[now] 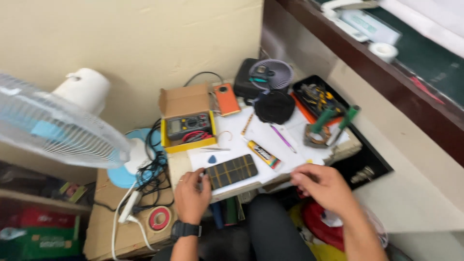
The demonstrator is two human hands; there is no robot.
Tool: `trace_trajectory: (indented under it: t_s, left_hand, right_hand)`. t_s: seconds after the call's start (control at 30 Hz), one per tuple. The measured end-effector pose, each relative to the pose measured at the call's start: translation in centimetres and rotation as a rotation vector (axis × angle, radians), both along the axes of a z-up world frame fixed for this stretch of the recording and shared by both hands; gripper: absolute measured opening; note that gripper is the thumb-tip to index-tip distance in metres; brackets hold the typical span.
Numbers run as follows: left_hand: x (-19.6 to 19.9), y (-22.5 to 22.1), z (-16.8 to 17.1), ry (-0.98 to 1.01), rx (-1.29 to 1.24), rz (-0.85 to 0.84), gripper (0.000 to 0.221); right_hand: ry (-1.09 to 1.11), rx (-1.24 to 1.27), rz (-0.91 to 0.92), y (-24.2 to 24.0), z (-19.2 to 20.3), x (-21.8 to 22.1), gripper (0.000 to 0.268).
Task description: Organizing and inspecting various electronic components and tools on a repair bench, including a solar panel and a component storage case.
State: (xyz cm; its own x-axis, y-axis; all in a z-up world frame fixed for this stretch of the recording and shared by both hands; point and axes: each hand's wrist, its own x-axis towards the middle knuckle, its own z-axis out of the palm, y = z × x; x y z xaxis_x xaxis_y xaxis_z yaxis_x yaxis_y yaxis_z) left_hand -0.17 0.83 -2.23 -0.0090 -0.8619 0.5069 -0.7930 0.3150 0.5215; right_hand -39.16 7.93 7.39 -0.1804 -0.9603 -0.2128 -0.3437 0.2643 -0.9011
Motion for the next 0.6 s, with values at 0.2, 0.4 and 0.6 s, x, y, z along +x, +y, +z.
trace_trajectory:
  t_s: [0.2,0.4,0.6]
  left_hand:
    - [1.1,-0.5,-1.6,0.074,0.040,-0.023,0.029]
    - [-1.5,2.2,0.2,0.147,-0.160,-0.036,0.023]
    - [-10.7,8.6,1.2,0.473,0.001,0.043,0.022]
  right_hand:
    - [0.026,-0.286,-0.297,2.0,-1.2,-9.5,0.019]
    - [0.479,-0.517,-0.358,-8.9,-6.7,-17.1,0.026]
    - [0.584,-0.169,-0.191,-13.5,-4.2,-16.6,0.053]
